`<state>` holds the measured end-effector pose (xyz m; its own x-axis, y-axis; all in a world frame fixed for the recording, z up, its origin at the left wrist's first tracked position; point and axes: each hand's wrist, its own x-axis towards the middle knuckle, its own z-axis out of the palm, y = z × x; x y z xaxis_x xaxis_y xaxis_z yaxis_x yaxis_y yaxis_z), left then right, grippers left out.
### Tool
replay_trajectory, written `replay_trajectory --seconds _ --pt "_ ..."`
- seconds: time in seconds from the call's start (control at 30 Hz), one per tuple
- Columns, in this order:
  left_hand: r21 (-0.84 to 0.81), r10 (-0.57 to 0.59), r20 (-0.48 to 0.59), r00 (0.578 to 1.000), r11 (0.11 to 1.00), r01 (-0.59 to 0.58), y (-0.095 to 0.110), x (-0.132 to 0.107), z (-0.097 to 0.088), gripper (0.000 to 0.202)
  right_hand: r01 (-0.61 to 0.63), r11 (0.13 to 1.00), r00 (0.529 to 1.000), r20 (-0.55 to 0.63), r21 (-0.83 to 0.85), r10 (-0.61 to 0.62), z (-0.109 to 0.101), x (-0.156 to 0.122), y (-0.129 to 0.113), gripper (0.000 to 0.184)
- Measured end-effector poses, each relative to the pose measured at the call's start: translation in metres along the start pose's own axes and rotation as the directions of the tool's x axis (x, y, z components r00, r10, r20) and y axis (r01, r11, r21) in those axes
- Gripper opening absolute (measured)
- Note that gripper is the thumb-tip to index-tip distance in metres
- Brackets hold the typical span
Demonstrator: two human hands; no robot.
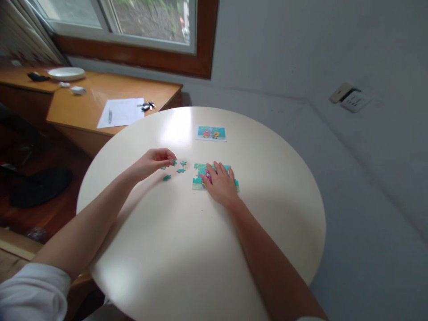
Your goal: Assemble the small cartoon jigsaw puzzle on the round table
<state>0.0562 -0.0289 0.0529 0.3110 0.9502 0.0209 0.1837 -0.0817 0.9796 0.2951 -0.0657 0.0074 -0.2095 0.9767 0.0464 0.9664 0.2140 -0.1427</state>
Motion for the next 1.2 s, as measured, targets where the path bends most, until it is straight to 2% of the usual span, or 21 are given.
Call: replay_trajectory --seconds 0.63,1.2 --pt "-0.087 0.017 0.058 0.998 0.996 -0.011 -0.006 0.0 0.005 0.023 0.001 1.0 1.0 -0.008 -0.006 -0.001 0.0 0.0 -0.001 0.051" --pt "-0.106 -0.038 0.081 0.996 0.993 0.047 -0.008 0.001 0.013 0.025 0.015 1.0 1.0 -0.02 0.001 -0.015 0.001 0.0 -0.001 0.051"
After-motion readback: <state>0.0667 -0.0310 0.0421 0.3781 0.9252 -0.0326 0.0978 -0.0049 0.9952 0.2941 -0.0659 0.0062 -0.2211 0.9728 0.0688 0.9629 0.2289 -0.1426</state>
